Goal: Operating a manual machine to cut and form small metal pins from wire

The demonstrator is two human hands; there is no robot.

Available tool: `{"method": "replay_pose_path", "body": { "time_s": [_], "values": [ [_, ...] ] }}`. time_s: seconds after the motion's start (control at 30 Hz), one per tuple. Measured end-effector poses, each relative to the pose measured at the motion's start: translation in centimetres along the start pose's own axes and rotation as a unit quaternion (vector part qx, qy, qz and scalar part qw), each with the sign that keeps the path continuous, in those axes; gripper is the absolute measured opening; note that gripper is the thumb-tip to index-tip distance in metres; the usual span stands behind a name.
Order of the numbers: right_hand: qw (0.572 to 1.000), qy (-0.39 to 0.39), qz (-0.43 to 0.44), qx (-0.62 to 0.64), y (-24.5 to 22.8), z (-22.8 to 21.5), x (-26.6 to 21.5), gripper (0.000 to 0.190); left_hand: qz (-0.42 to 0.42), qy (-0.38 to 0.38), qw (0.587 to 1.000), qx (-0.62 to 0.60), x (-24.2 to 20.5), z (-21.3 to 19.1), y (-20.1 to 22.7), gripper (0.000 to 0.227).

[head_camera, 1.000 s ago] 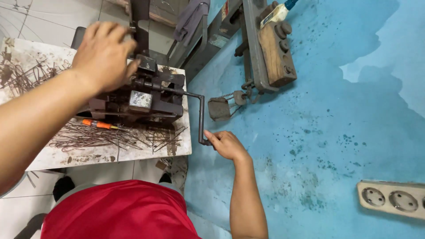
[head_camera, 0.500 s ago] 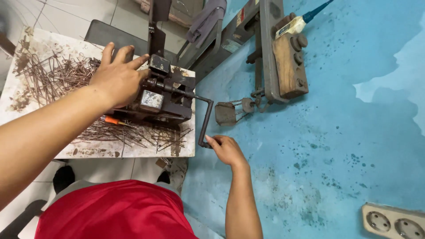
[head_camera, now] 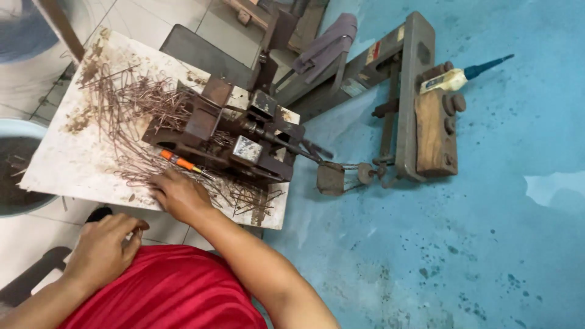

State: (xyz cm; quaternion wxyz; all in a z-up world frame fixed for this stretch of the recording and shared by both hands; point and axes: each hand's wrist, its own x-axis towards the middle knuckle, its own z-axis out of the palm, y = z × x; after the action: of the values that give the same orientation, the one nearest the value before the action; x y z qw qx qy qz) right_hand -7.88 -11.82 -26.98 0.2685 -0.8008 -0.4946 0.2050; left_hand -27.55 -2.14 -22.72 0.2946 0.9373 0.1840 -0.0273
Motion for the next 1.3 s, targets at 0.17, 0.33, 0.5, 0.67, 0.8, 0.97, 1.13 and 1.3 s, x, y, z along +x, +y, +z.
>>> {"method": "replay_pose_path", "body": {
  "time_s": [0.17,0.33,0.5,0.67,0.8,0.97,1.13,1.3],
  "values": [
    [0.994,-0.026,-0.016,-0.107,-4.1,-3.1,3.4,0.017,-0.034,0.025,0.995,-0.093,0.3,-1.6,-0.7,0.02],
    [0.992,-0.078,-0.003,-0.101,-3.6,-3.3,4.3,0.019,-0.056,0.055,0.988,-0.131,2.0,-4.3,-0.1,0.024],
    [0.997,0.032,-0.059,0.027,-2.8,-3.6,3.5,0.025,-0.006,0.183,0.966,-0.185,4.2,-5.2,-0.6,0.04],
    [0.986,0.109,-0.076,0.1,-4.0,-6.0,2.5,0.021,0.05,0.188,0.963,-0.186,7.5,-8.3,0.7,0.032],
    [0.971,0.171,-0.125,0.108,-7.5,-10.8,0.9,0.012,0.126,0.186,0.955,-0.193,9.7,-11.3,3.2,0.019],
    [0.974,0.167,0.077,0.135,-9.5,-17.3,-5.3,0.027,0.054,0.164,0.946,-0.273,11.0,-15.7,8.8,0.022],
    [0.954,0.237,0.126,0.131,-8.9,-22.6,-9.1,0.017,0.014,0.122,0.914,-0.386,13.2,-16.5,12.4,0.02],
    [0.942,0.244,0.174,0.149,-8.2,-25.5,-9.7,0.01,0.09,0.137,0.895,-0.415,15.2,-15.7,14.1,0.016]
  ]
}}
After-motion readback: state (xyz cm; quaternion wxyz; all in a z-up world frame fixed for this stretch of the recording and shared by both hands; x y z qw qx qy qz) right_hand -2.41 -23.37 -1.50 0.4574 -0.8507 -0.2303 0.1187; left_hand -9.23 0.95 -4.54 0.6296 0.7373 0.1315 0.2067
